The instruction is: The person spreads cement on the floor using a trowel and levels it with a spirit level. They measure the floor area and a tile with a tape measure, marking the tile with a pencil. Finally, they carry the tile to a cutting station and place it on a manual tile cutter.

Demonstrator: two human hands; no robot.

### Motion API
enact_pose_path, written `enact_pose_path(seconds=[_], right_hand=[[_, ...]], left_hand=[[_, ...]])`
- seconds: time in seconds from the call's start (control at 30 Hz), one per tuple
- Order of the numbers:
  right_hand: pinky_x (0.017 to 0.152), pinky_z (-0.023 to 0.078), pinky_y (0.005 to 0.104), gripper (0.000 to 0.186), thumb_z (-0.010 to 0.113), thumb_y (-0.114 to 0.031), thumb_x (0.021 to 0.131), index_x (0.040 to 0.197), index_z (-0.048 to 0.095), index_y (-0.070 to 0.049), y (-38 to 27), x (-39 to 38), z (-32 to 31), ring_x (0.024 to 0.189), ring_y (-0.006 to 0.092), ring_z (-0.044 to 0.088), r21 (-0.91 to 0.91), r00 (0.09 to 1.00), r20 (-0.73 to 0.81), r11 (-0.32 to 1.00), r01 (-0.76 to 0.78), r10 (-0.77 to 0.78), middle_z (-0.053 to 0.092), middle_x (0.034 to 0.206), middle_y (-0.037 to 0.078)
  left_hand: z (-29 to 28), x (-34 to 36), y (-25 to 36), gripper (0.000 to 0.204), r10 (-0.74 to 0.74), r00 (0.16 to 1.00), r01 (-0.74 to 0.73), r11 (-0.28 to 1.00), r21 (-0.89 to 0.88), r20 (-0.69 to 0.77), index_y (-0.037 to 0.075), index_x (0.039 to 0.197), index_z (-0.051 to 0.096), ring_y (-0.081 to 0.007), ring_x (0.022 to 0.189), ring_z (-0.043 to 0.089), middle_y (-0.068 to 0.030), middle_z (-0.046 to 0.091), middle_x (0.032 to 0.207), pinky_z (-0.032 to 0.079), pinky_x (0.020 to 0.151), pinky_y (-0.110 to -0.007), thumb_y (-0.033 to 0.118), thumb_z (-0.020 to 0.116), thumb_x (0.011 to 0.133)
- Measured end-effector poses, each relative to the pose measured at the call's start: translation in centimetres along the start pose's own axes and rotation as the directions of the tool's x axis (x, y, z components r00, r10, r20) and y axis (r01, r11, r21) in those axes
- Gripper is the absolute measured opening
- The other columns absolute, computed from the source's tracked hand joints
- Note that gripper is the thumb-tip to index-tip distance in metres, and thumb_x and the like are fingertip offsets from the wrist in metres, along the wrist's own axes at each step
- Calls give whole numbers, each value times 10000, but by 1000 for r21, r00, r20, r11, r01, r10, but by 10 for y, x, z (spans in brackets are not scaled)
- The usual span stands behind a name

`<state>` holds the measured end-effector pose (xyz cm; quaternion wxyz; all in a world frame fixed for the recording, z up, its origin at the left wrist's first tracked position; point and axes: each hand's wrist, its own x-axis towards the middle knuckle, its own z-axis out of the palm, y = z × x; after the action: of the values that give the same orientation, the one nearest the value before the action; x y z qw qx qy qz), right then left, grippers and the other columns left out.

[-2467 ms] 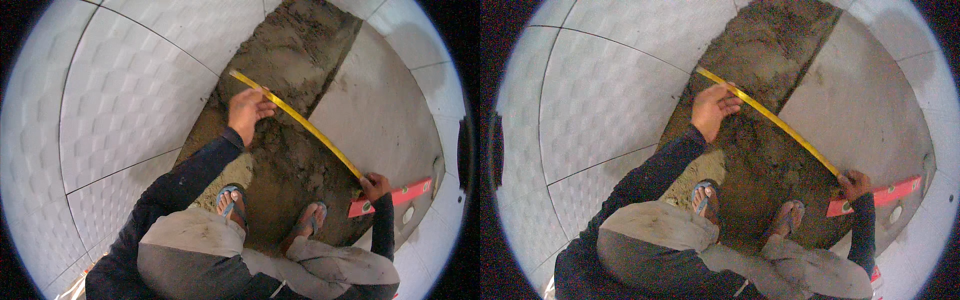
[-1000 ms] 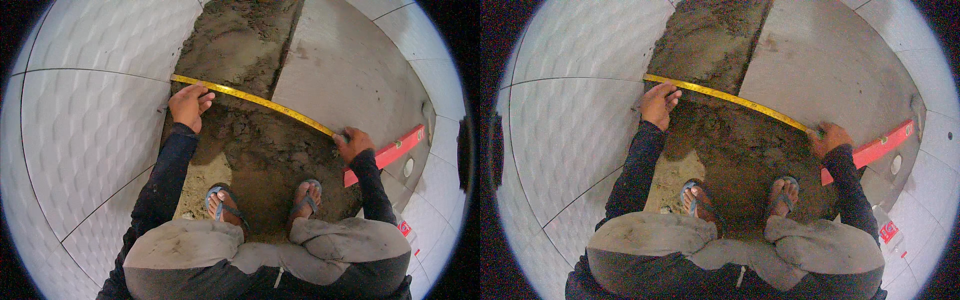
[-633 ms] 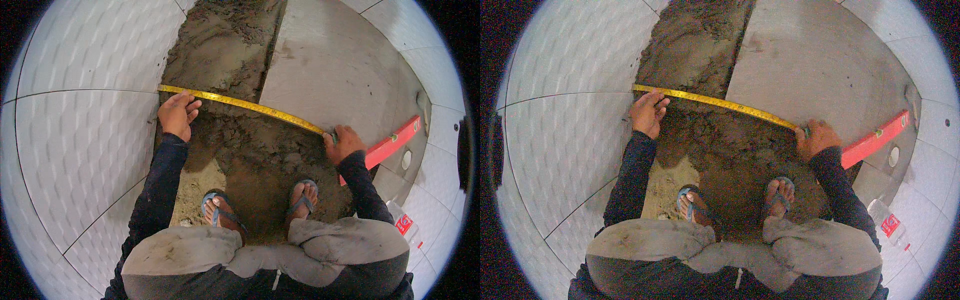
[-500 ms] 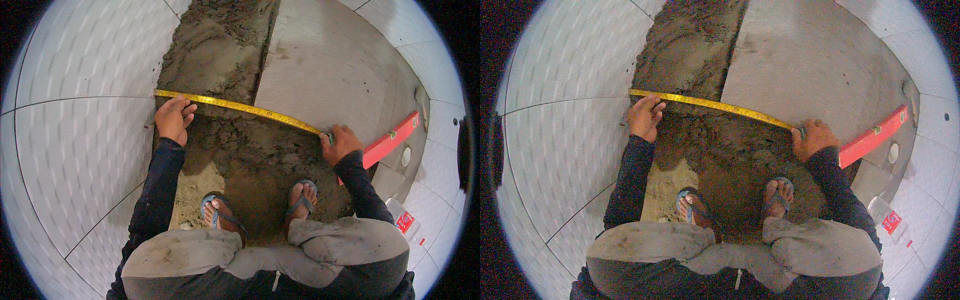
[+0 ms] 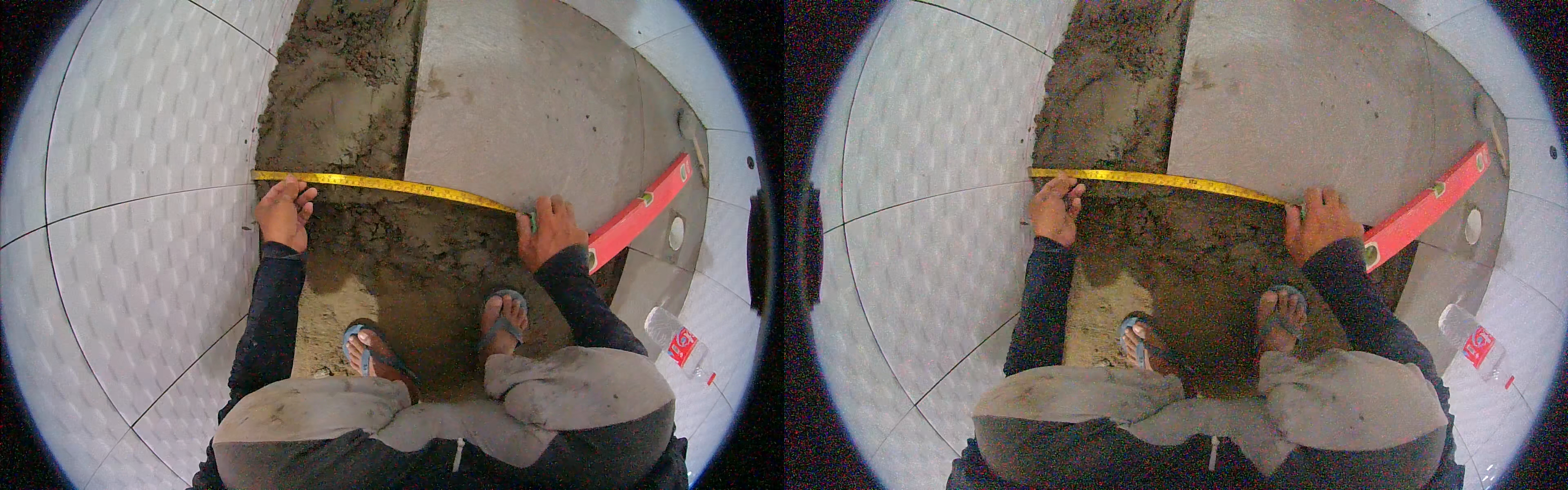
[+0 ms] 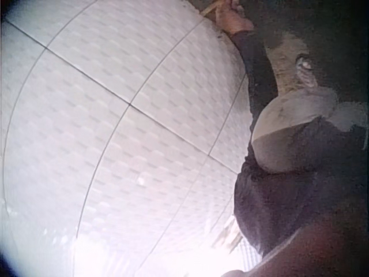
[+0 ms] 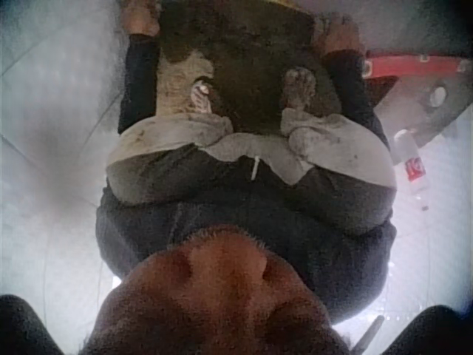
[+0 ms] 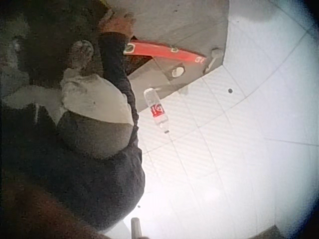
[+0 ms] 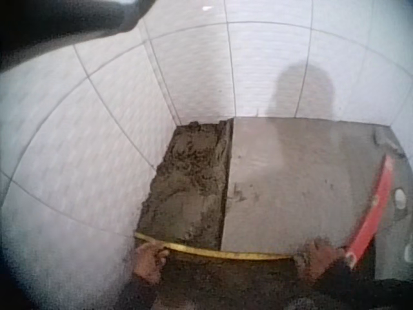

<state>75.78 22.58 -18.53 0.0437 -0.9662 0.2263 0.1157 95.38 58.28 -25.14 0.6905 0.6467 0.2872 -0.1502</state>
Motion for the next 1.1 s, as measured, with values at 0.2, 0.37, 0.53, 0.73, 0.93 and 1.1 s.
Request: enact_pose_path(seconds=[0.2,0.37,0.53,0.73,0.93,1.1], right_hand=[[732,531,518,341,646,-336,889,1014,524,-43,7,-1,9,1020,375,585,10,996,-78,999,42,-41,573,1043,168],[701,535,506,333,645,-323,889,1028,525,-45,9,-4,14,1010,363,587,-5,995,-86,999,50,-50,567,1047,156],[680,537,496,327,641,-320,894,1037,529,-49,4,-6,12,1002,354,586,-22,993,-106,999,49,-52,558,1034,150],[668,539,500,323,635,-322,899,1023,528,-44,6,-7,13,1004,365,586,-37,991,-118,998,60,-64,560,1043,157],[672,544,506,319,626,-324,906,1014,525,-42,6,-6,13,1012,369,583,-20,991,-113,998,63,-65,557,1036,158],[704,547,518,320,621,-330,908,1025,527,-47,8,-6,14,1028,367,582,-17,995,-86,998,57,-59,563,1064,158]], left_hand=[[6,-5,2,122,-13,1000,13,1000,14,-16,60,1049,636,-148,789,690,-46,685,943,509,561,-212,104,639,935],[6,-5,2,143,-1,1000,1,1000,-4,-23,59,1059,638,-157,807,698,-50,690,954,525,571,-212,76,633,918],[3,-3,1,151,-7,1000,7,1000,7,-14,65,1066,642,-158,819,697,-51,692,961,529,573,-204,136,661,934],[5,-3,0,143,12,1000,-12,999,-29,-13,36,1023,617,-161,743,703,-70,678,901,530,524,-227,155,663,958],[5,-2,1,154,-1,1000,1,1000,-29,0,27,1047,617,-164,743,702,-76,682,916,528,527,-229,144,661,955],[5,-2,-1,153,-2,1000,2,999,-37,-2,19,1061,621,-168,749,704,-83,684,937,529,531,-233,124,651,954]])
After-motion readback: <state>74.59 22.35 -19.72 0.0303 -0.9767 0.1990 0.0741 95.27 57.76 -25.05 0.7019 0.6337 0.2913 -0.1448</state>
